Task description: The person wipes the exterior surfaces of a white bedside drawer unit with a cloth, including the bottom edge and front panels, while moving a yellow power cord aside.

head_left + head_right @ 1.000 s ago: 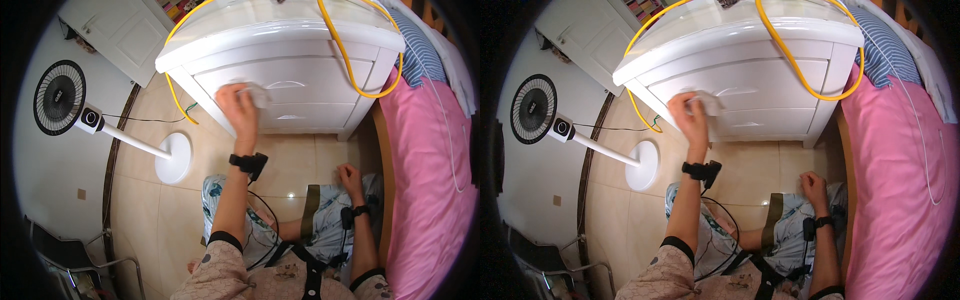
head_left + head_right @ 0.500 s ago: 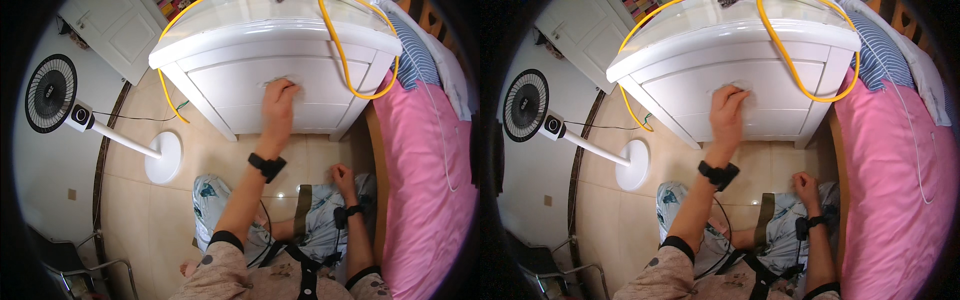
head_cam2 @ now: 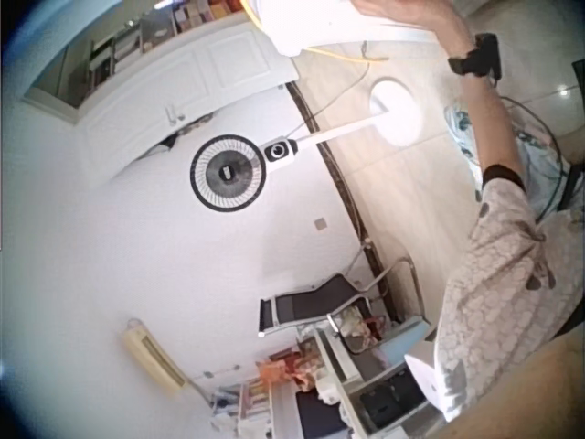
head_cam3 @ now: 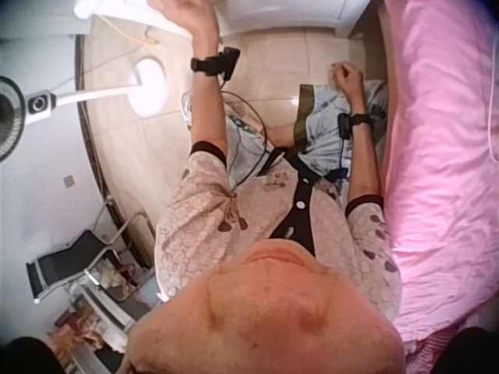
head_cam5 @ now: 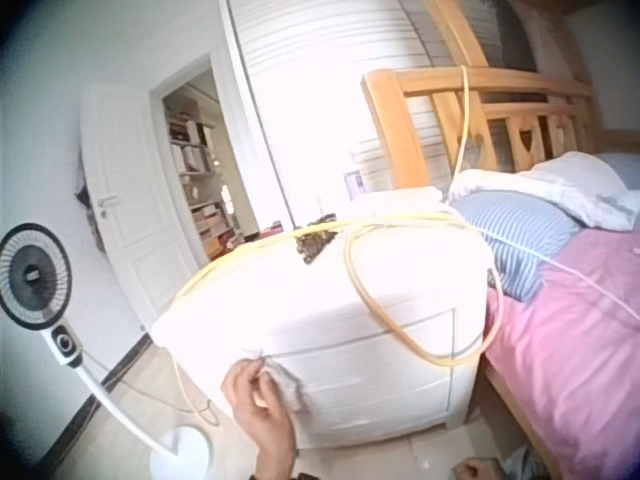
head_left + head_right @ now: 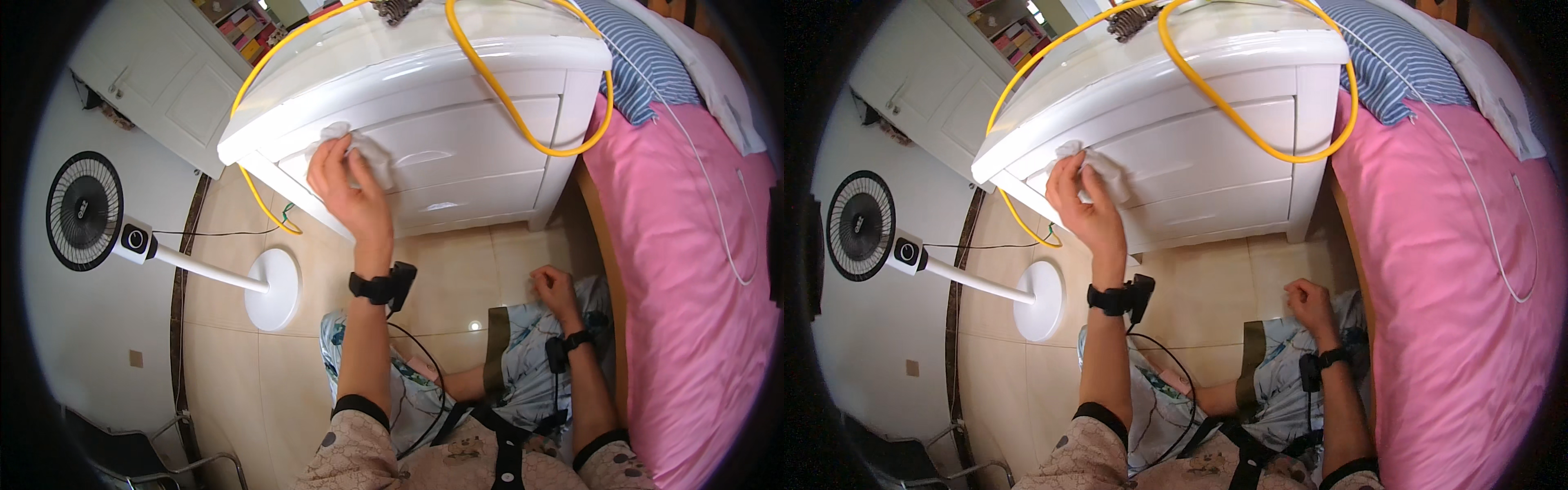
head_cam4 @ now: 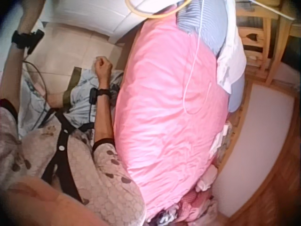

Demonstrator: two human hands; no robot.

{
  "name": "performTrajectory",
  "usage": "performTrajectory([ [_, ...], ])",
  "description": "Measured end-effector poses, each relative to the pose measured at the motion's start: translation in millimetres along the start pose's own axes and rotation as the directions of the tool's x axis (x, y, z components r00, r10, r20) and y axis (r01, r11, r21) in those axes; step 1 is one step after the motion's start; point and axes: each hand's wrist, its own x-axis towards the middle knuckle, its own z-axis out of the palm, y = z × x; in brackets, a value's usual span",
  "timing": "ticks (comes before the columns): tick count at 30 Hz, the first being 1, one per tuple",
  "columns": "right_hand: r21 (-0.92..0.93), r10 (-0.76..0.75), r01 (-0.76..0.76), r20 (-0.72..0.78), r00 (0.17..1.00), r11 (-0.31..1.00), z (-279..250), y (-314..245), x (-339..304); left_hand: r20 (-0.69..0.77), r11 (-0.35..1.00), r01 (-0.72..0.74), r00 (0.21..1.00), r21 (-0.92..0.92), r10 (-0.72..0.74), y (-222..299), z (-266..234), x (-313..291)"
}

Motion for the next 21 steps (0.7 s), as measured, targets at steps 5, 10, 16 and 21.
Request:
performTrajectory([
  [5, -0.035, -0.034, 0.035, 0.034, 0.999, 0.999, 2.1, -1.6, 1.1, 0.028, 0.981, -0.075, 0.996, -0.181, 0.081, 50.1, 31.7, -4.9],
  [10, -0.005, -0.034, 0.035, 0.043, 0.999, 0.999, 2.4, 0.9, -3.3, 0.122, 0.949, -0.16, 0.972, -0.271, 0.199, 87.5, 54.4, -12.4],
  [16, -0.03, 0.005, -0.004, 0.029, 1.0, 1.0, 2.0, -7.1, -8.3, 0.14, 0.943, -0.305, 0.936, -0.13, 0.322, 39.0, 24.1, -1.4],
  [21, 0.003, -0.029, 0.029, 0.022, 0.999, 1.0, -0.7, -2.7, -5.4, 0.09, 0.959, -0.24, 0.969, 0.151, 0.228, -28.7, -18.2, 13.5],
])
